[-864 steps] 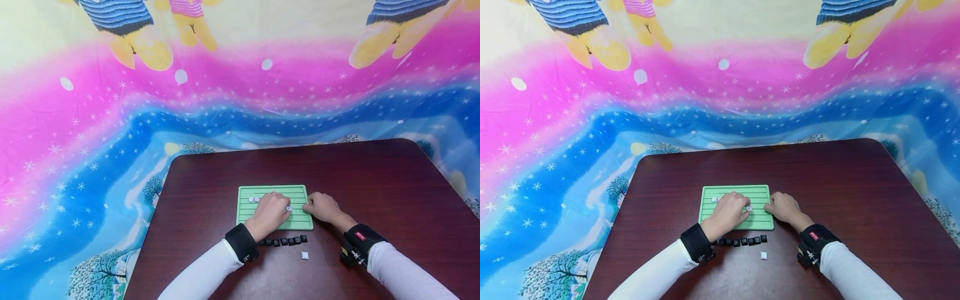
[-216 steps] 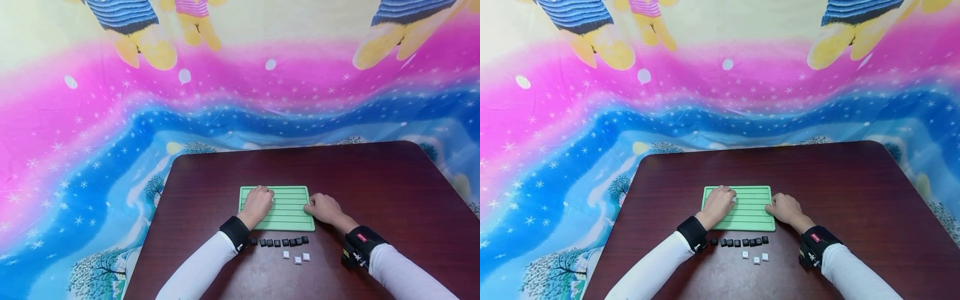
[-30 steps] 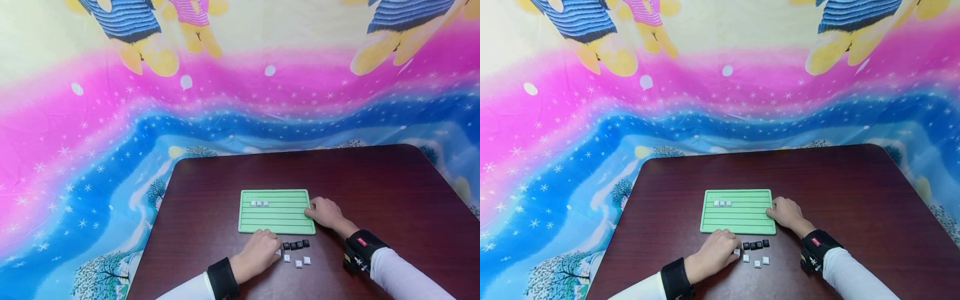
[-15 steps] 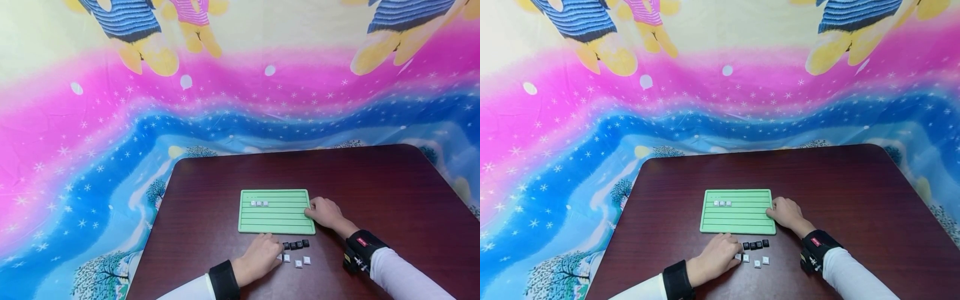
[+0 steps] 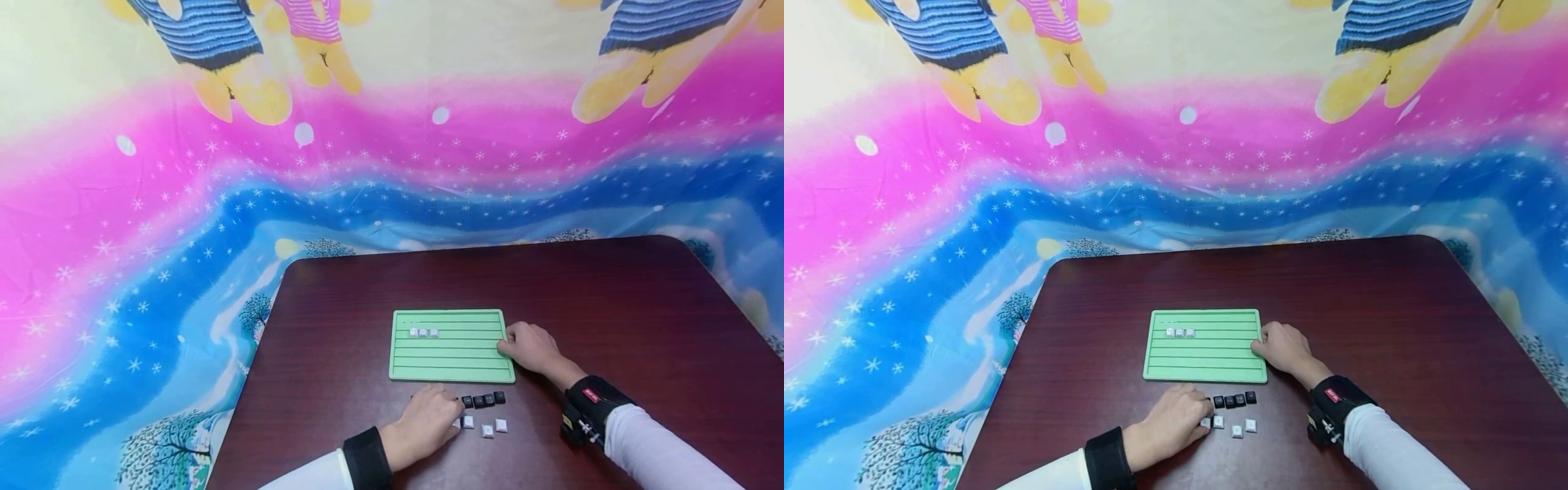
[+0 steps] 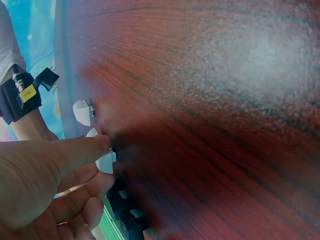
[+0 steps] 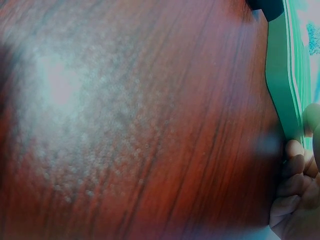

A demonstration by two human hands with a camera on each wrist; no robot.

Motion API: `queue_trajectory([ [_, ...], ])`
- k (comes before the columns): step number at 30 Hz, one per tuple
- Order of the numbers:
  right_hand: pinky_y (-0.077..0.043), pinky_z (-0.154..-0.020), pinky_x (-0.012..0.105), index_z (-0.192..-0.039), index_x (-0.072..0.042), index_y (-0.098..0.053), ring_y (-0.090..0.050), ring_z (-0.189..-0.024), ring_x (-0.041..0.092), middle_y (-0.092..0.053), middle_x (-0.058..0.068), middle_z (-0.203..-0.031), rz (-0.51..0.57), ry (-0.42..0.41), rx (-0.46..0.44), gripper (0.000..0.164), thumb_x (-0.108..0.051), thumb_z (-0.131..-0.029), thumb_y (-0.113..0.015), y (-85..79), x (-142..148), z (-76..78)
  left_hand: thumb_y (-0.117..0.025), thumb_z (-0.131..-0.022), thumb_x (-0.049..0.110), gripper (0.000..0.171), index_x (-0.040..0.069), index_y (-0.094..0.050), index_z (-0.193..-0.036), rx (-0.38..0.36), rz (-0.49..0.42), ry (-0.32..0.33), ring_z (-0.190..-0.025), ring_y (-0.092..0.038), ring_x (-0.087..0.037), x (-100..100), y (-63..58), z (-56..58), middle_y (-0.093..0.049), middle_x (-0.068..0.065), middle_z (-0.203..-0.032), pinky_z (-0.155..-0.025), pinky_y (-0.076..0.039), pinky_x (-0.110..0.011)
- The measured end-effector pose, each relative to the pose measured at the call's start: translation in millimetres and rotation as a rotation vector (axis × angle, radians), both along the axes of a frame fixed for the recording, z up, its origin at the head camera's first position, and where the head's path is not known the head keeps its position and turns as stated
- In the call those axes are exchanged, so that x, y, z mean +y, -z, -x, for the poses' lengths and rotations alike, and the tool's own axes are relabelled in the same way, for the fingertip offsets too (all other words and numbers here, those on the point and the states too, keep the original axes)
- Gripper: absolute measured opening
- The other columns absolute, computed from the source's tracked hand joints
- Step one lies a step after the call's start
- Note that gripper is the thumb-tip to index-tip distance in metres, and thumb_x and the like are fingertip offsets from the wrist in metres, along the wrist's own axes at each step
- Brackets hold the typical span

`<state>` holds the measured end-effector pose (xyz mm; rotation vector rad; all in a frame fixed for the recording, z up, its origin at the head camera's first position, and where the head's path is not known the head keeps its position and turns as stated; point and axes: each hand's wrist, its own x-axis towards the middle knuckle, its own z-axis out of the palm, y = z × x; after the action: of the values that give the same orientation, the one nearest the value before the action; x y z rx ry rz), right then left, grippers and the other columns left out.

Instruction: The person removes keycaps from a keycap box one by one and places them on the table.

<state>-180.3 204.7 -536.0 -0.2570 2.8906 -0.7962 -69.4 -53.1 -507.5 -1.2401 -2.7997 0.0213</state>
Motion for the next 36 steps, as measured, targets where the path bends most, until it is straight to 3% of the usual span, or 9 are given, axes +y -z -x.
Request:
queue_trajectory([
  [6, -0.014, -0.050, 0.025, -0.058, -0.021, -0.031, -0.018, -0.051, 0.010, -0.023, -0.009, -0.055, 0.004, 0.000, -0.005, 0.041, -0.021, -0.084, -0.063, -0.6, 0, -0.8, -0.083, -0.079, 0.040, 0.020, 0.025, -0.073, -0.087, 0.032, 0.011, 0.002, -0.072, -0.054, -0.005, 0, 0.5, -1.4, -0.070, 0.013, -0.083, -0.066, -0.043, -0.019],
  [18, -0.015, -0.050, 0.025, -0.058, -0.020, -0.032, -0.020, -0.051, 0.011, -0.024, -0.008, -0.055, -0.005, 0.007, -0.003, 0.039, -0.021, -0.084, -0.062, 0.5, 2, -0.1, -0.081, -0.082, 0.044, 0.021, 0.024, -0.074, -0.088, -0.012, -0.022, -0.007, -0.070, -0.049, -0.004, 0, -6.3, 0.5, -0.069, 0.013, -0.082, -0.060, -0.035, -0.016],
  [26, -0.015, -0.050, 0.025, -0.058, -0.020, -0.032, -0.020, -0.051, 0.011, -0.024, -0.008, -0.055, -0.010, 0.009, -0.010, 0.041, -0.023, -0.085, -0.063, 2.2, 1, 0.5, -0.078, -0.084, 0.043, 0.019, 0.025, -0.071, -0.085, 0.014, -0.060, -0.043, -0.067, -0.045, -0.003, -1, -10.6, 8.6, -0.063, 0.013, -0.077, -0.058, -0.028, -0.015],
  [36, -0.015, -0.050, 0.025, -0.058, -0.020, -0.032, -0.021, -0.050, 0.011, -0.024, -0.008, -0.055, -0.009, 0.014, -0.022, 0.041, -0.023, -0.084, -0.063, -0.2, 0, 1.0, -0.075, -0.087, 0.041, 0.017, 0.025, -0.073, -0.086, 0.040, -0.107, -0.089, -0.069, -0.051, -0.005, -5, -17.1, 20.7, -0.064, 0.013, -0.078, -0.060, -0.035, -0.018],
])
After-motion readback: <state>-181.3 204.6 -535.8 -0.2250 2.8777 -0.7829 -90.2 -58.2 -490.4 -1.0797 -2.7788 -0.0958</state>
